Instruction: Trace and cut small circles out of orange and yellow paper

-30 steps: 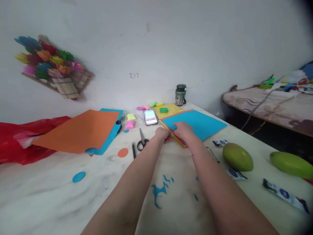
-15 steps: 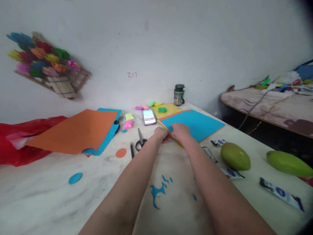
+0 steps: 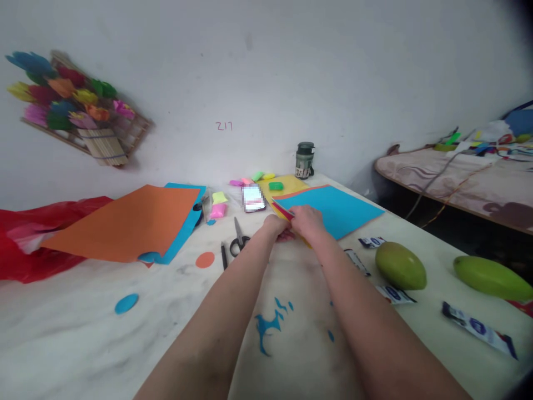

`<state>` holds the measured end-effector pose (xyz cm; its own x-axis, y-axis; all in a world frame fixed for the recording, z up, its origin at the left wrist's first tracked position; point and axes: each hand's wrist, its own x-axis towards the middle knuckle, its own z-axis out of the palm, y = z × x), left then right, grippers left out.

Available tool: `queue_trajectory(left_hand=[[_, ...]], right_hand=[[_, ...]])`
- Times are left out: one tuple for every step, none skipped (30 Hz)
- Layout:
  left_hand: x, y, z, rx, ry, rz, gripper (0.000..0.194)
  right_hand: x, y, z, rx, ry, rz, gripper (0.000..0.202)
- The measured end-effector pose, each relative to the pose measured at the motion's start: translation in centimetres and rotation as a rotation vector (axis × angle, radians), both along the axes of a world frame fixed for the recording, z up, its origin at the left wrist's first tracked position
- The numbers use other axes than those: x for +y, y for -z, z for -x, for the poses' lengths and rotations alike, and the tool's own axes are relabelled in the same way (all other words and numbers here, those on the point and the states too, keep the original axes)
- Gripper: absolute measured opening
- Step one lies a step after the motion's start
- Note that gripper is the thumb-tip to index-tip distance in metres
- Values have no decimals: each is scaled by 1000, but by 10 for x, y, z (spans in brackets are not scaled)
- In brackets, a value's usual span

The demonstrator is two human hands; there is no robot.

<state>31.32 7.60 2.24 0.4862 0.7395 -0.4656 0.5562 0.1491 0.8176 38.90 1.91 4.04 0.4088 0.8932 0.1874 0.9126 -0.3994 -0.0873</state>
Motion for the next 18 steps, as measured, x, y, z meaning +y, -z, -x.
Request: queue_trajectory(left_hand=[[0,0,-2,17,-4,-18,8],[0,0,-5,35,-11,-39,8],[1,1,-7,51,-18,-58,7],[2,2,-10,62,-26,-83,6],[3,3,-12,72,-32,-111,5],[5,4,-14,86,-32,-138,4],[6,6,-15,101,-26,-171,4],[8,8,-16,125,-14,-193,4],[10,9,-17,147,-2,-207,5],[11,10,-18,162,3,-217,6],[12,11,-19,173,4,-223,6],[12,12,-19,176,3,-236,6],[12,13,-19,176,2,-253,5],[12,13,-19,174,1,-272,5],[12,13,-19,168,0,-286,5],[11,13,-19,156,-5,-287,7],[10,13,-18,138,-18,-274,10],[10,14,-17,116,-38,-250,13]], right_hand=[[-1,-1,0,-2,-8,-11,38],[-1,-1,-1,-2,-18,-18,39],[-2,-2,-1,0,-31,-23,40],[-2,-2,-2,5,-42,-23,40],[-3,-2,-2,12,-53,-22,41],[-3,-3,-3,19,-64,-20,41],[-4,-3,-4,24,-77,-20,41],[-4,-3,-4,28,-87,-20,41],[-4,-4,-5,28,-95,-23,41],[-4,-4,-5,25,-101,-28,40],[-4,-4,-5,19,-103,-34,39],[-3,-5,-6,14,-102,-37,39],[-3,-5,-6,13,-98,-34,38],[-3,-5,-6,15,-96,-30,37],[-3,-6,-5,19,-95,-24,35],[-2,-6,-5,24,-95,-16,34],[-2,-7,-5,27,-97,-10,33],[-3,-7,-4,27,-99,-10,33]])
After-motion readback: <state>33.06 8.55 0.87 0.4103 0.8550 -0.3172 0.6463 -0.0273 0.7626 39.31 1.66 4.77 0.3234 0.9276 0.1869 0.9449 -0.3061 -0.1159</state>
